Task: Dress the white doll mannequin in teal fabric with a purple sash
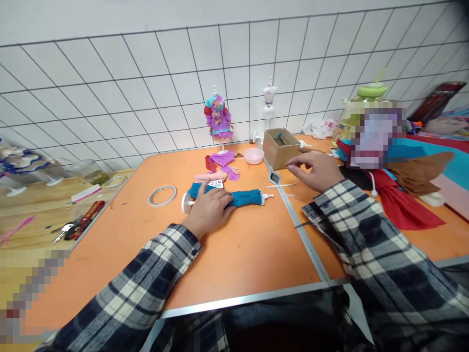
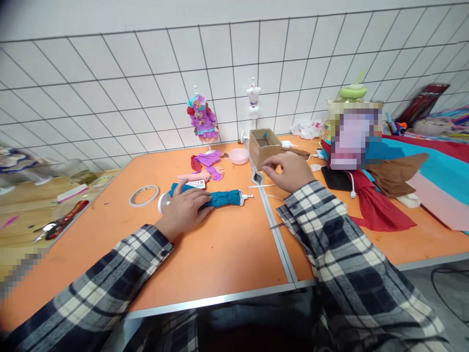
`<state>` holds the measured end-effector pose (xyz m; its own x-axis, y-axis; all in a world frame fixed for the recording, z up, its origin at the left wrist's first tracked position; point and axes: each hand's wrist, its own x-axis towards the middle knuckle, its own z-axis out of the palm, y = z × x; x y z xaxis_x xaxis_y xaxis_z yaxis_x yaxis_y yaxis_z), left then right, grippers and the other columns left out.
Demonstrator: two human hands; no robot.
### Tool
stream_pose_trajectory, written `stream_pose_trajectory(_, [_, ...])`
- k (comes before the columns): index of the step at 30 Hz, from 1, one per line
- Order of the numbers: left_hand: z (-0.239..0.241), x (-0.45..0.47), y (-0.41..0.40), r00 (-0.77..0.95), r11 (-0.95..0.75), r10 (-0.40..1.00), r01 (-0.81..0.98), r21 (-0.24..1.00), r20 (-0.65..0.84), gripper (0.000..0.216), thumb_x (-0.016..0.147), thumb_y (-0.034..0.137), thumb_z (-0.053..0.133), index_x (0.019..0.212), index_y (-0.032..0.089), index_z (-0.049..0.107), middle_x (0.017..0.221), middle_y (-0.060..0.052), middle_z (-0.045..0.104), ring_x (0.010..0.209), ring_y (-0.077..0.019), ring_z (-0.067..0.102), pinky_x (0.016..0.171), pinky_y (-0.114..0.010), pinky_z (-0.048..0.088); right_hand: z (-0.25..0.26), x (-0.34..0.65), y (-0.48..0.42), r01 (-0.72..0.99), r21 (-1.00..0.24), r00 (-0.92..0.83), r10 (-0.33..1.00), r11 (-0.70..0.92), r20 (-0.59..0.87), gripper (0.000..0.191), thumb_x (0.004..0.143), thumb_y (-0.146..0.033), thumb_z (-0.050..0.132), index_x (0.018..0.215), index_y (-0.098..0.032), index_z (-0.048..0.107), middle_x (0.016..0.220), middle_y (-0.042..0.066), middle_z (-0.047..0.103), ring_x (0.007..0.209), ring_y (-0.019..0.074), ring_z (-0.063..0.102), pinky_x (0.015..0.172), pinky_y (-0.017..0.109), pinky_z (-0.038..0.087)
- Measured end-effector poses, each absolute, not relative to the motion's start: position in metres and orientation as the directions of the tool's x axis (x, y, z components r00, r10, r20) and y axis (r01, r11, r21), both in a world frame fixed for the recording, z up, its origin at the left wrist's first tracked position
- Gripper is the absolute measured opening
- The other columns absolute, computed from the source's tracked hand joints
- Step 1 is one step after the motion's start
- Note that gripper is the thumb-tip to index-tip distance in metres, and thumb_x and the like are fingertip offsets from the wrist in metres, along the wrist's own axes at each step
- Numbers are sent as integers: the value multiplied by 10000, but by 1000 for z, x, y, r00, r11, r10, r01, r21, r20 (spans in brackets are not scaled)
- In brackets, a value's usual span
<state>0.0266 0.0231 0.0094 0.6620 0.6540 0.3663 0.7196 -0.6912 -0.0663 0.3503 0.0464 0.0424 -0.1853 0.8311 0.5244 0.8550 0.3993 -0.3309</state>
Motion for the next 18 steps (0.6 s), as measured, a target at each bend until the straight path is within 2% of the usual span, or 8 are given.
stream_pose_trajectory(3, [9,27,24,669,-692,649,717,-85,363,224,908,309,538,1010,202,705,1032,-70,752,1029,-279,657,1141,-599,175,32,384,51,861,-447,-148,959,245,241,248,849,-348,545,850,-191,736,800,34,719,729,182,611,646,286,412])
stream_pose_trajectory(6, [8,28,26,678,-694,642,712,-103,357,240,921,316,514,1016,203,703,1048,-76,749,1040,-281,658,1129,-592,223,16,394,53,849,-484,-232,972,215,24,213,832,-276,531,799,-198,726,825,11,735,764,162,642,677,254,441])
stream_pose_trajectory(12, [5,30,28,658,-694,654,718,-48,373,208,888,271,533,1023,186,666,1099,-103,711,1125,-272,612,1071,-499,381,4,383,48,886,-412,-246,969,211,-32,145,754,-333,644,714,-213,716,726,12,721,673,169,633,567,250,411])
stream_pose_trajectory(18, [7,26,28,652,-686,679,727,-26,337,198,904,275,514,1070,221,608,1123,-74,687,1109,-259,614,1110,-555,310,4,383,50,924,-353,-168,986,150,-21,135,735,-351,672,709,-221,702,711,11,711,648,165,628,542,246,399])
